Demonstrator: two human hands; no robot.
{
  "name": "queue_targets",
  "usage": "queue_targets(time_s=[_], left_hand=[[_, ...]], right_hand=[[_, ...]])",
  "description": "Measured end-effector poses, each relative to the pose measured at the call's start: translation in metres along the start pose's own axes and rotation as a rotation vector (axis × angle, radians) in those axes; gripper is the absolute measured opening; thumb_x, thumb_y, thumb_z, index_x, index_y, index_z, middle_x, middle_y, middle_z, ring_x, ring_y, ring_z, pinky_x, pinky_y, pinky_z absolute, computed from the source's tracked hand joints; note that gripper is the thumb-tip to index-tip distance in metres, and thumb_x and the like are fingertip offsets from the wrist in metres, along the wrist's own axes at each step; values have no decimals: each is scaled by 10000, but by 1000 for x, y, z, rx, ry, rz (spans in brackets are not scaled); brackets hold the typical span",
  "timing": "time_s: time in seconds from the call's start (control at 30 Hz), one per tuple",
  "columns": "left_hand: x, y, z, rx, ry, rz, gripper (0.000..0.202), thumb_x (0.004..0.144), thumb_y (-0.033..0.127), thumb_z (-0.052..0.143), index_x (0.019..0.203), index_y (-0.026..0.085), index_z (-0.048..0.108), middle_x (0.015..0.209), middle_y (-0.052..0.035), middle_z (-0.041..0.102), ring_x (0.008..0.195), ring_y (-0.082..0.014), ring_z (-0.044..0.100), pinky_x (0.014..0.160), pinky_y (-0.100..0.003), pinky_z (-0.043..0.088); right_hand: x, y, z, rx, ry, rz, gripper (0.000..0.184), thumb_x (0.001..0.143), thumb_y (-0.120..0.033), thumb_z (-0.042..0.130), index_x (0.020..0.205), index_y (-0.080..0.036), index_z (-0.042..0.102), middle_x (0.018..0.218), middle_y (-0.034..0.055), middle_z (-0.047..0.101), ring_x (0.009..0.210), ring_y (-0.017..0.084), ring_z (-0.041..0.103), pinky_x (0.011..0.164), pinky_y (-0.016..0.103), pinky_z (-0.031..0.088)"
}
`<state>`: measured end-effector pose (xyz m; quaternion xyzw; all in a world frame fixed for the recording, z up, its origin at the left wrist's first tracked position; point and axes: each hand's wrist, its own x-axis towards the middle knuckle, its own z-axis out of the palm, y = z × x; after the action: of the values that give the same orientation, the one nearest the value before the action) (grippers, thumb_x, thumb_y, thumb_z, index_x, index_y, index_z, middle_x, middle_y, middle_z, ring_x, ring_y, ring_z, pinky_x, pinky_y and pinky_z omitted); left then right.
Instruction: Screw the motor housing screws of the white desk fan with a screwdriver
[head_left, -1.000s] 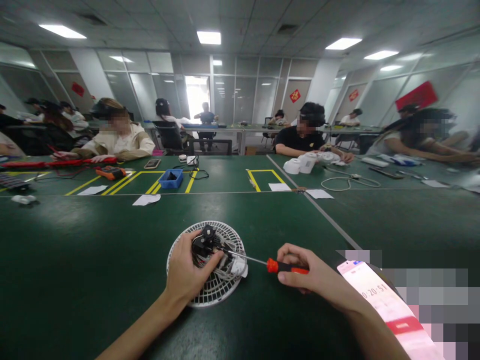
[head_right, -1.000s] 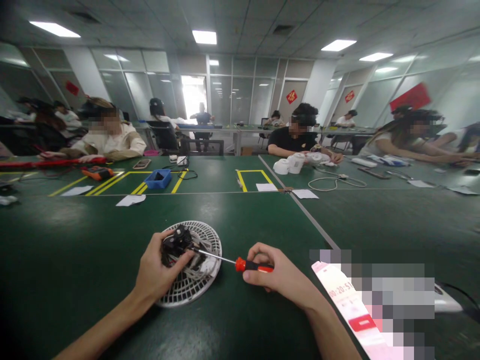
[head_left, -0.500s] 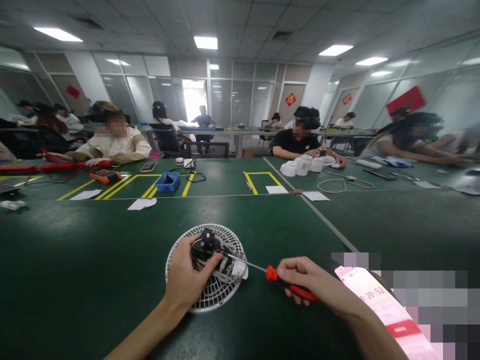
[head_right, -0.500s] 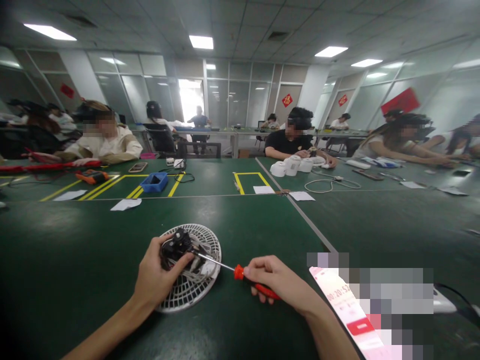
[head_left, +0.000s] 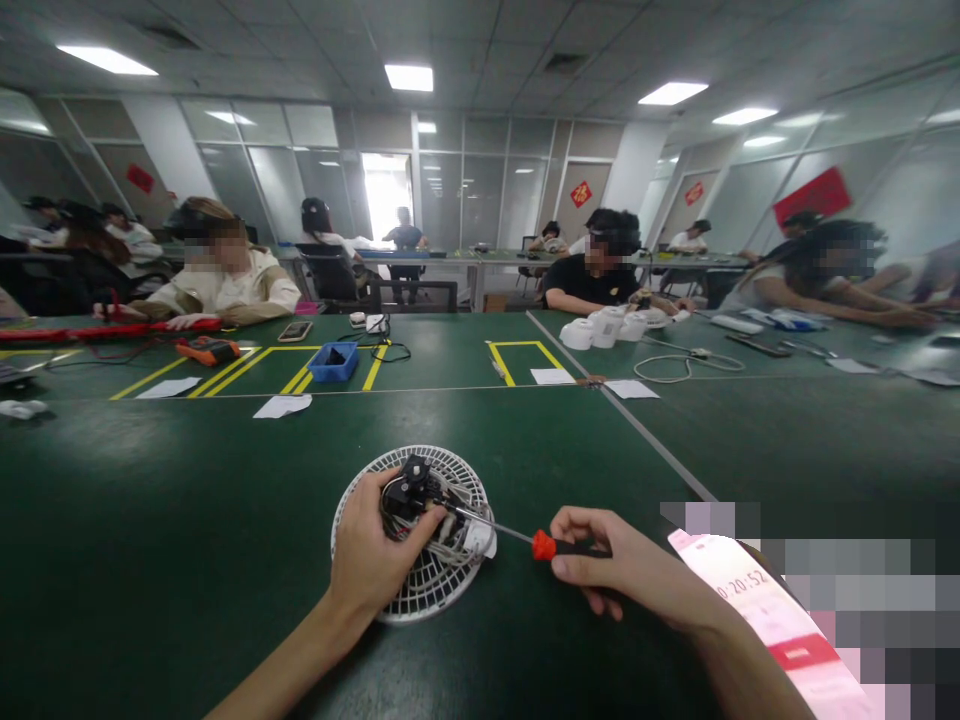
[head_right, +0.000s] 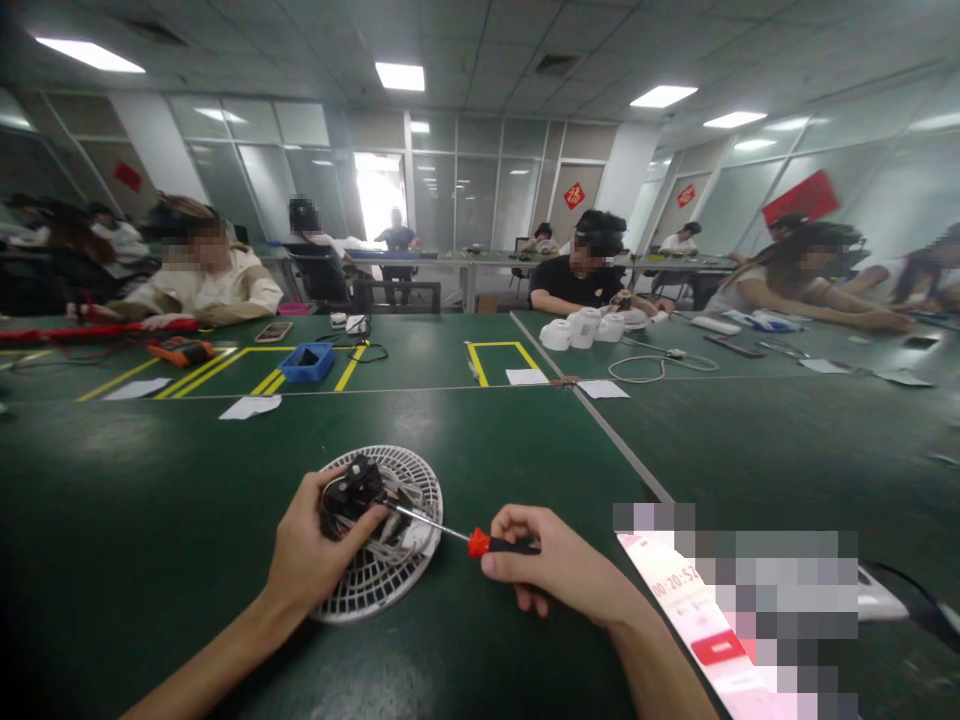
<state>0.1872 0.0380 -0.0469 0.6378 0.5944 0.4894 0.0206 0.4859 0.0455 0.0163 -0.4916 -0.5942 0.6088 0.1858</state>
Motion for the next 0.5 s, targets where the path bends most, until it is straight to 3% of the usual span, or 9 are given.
queue_targets(time_s=[0.27, 0.4, 0.5], left_hand=[[0, -1, 0, 4, -7, 13, 541, 813, 574, 738, 1182, 219, 564, 1051, -70, 672, 948, -260, 681, 859, -440, 574], [0, 0, 0, 6, -9, 10, 535, 814, 569, 736, 1181, 221, 561, 1050, -71, 674, 950, -265, 683, 862, -445, 576], [0, 0, -1, 7, -8, 14, 529, 813, 563, 737, 1177, 220, 565, 1049, -71, 679, 951, -264, 685, 865, -446, 576]], right_hand=[[2, 0, 4, 0, -9, 55, 627, 845, -767, 572, 883, -150, 679, 666, 16, 633, 509, 93, 510, 477, 214, 383], [0, -1, 3, -11, -32, -4, 541, 711, -612, 825, 972, -216, 566, 839, -19, 651, 476, 59, 501, 413, 188, 385], [-1, -1, 2, 9, 1, 2, 550, 659, -570, 874, 909, -226, 526, 795, -43, 607, 485, 74, 527, 412, 197, 409]])
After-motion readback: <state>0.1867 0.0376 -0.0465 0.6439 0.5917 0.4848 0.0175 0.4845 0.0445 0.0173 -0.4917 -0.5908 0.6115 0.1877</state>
